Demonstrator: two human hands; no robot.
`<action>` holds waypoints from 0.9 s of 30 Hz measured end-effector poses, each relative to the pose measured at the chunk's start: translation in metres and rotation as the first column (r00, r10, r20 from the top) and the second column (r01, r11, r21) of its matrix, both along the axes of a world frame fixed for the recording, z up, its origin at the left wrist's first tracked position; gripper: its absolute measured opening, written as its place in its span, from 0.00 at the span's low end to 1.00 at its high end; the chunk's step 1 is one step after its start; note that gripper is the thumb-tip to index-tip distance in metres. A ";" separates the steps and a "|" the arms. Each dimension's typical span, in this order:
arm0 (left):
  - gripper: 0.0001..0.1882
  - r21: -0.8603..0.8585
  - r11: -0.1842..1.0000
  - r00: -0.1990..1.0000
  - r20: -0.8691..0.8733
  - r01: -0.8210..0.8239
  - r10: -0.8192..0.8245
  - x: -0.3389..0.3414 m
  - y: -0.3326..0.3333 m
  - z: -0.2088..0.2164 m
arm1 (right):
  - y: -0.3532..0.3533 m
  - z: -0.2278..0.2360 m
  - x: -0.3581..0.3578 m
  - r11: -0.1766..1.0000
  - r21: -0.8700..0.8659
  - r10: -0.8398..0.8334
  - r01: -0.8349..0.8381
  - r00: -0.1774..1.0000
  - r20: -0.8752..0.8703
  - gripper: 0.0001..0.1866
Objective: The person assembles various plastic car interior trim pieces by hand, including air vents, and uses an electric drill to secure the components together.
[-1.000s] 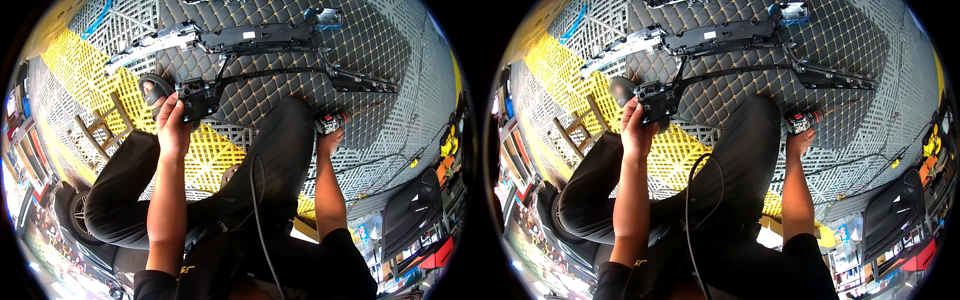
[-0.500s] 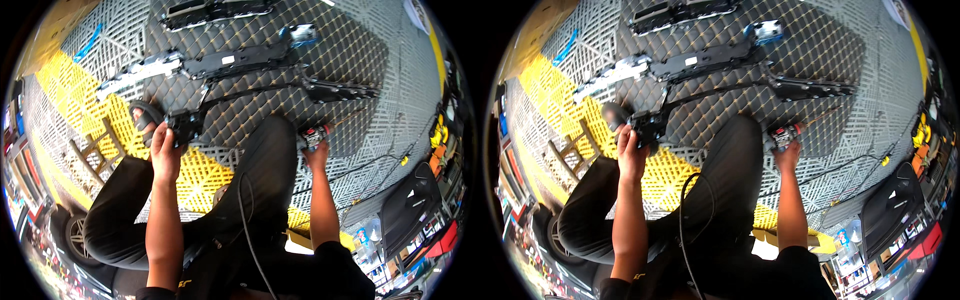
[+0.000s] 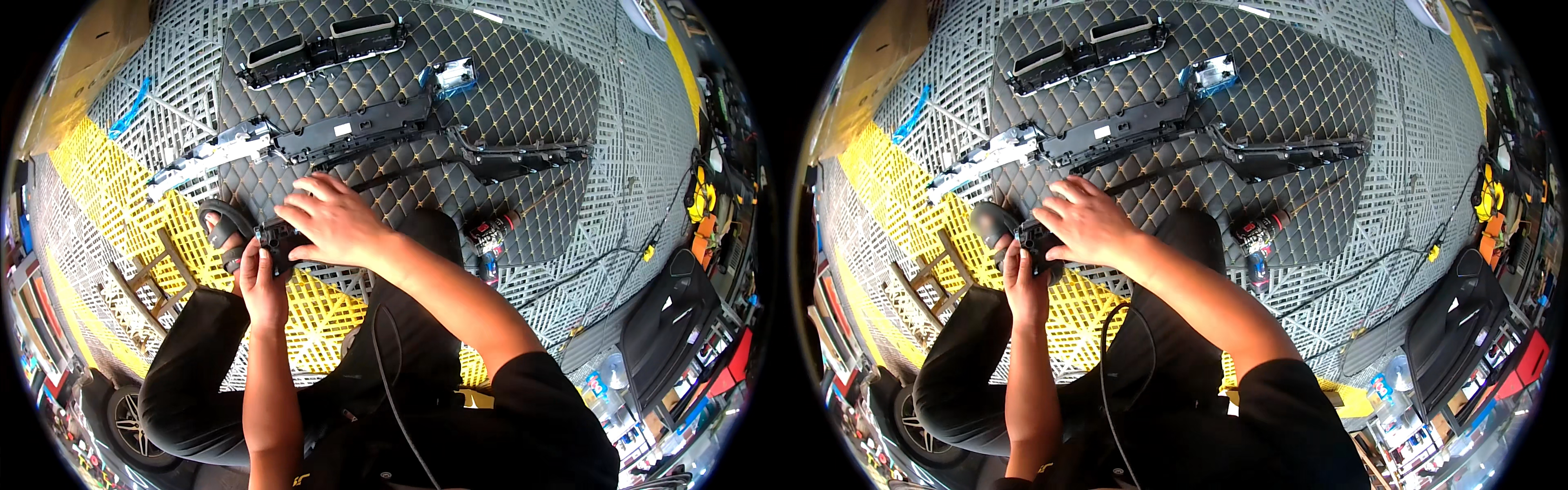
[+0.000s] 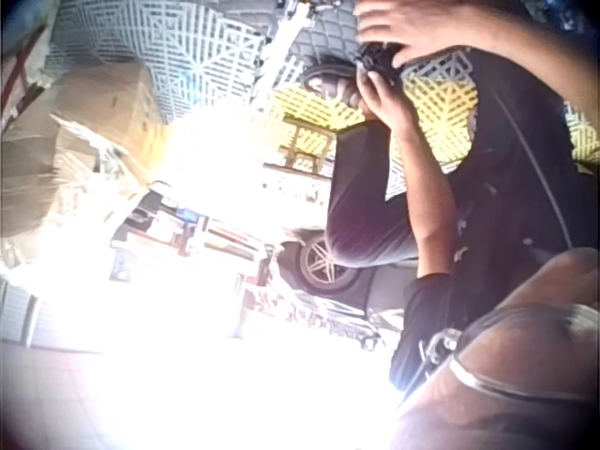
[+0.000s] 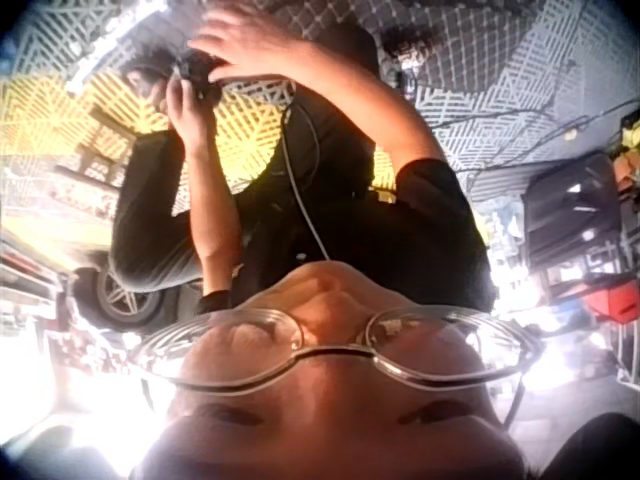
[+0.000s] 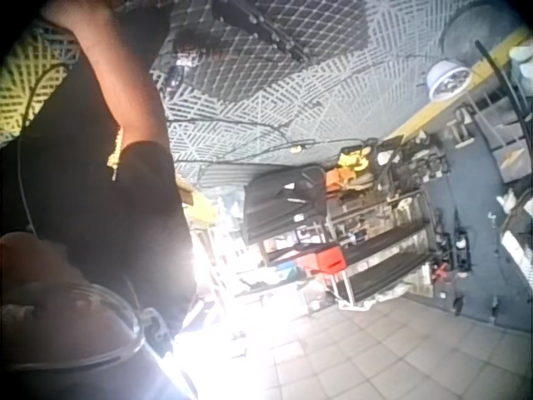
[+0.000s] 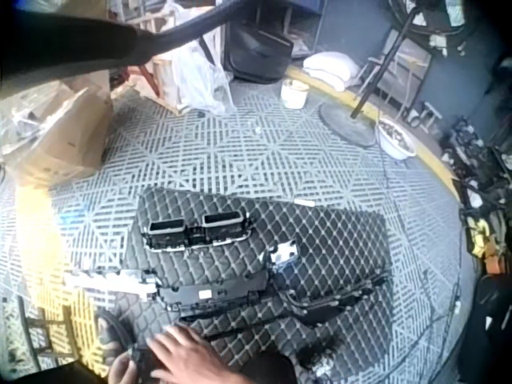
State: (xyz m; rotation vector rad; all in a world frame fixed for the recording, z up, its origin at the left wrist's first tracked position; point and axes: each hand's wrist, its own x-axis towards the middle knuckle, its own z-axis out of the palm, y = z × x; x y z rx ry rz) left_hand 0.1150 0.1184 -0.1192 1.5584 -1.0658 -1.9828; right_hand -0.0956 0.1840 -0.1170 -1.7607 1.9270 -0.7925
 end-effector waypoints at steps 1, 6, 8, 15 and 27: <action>0.17 -0.012 1.000 1.000 -0.016 0.006 -0.006 0.004 0.000 -0.001 | -0.011 -0.004 -0.001 0.995 0.067 0.076 -0.076 0.997 0.002 0.31; 0.19 -0.003 1.000 0.998 -0.060 0.000 0.000 0.011 0.007 -0.009 | -0.023 -0.035 -0.004 0.990 -0.025 0.139 -0.139 0.990 -0.019 0.27; 0.20 0.009 1.000 0.999 -0.043 0.007 -0.007 0.011 0.009 -0.006 | -0.023 -0.043 -0.003 0.990 -0.056 0.131 -0.129 0.991 0.029 0.25; 0.20 0.023 1.000 0.992 -0.125 0.004 -0.001 0.017 0.002 -0.017 | -0.024 -0.043 0.003 0.977 -0.201 0.058 -0.065 0.997 -0.042 0.20; 0.22 0.127 0.980 0.900 -0.393 -0.152 0.190 0.000 0.002 -0.018 | -0.033 -0.017 0.024 0.993 0.098 0.087 -0.064 0.964 -0.252 0.23</action>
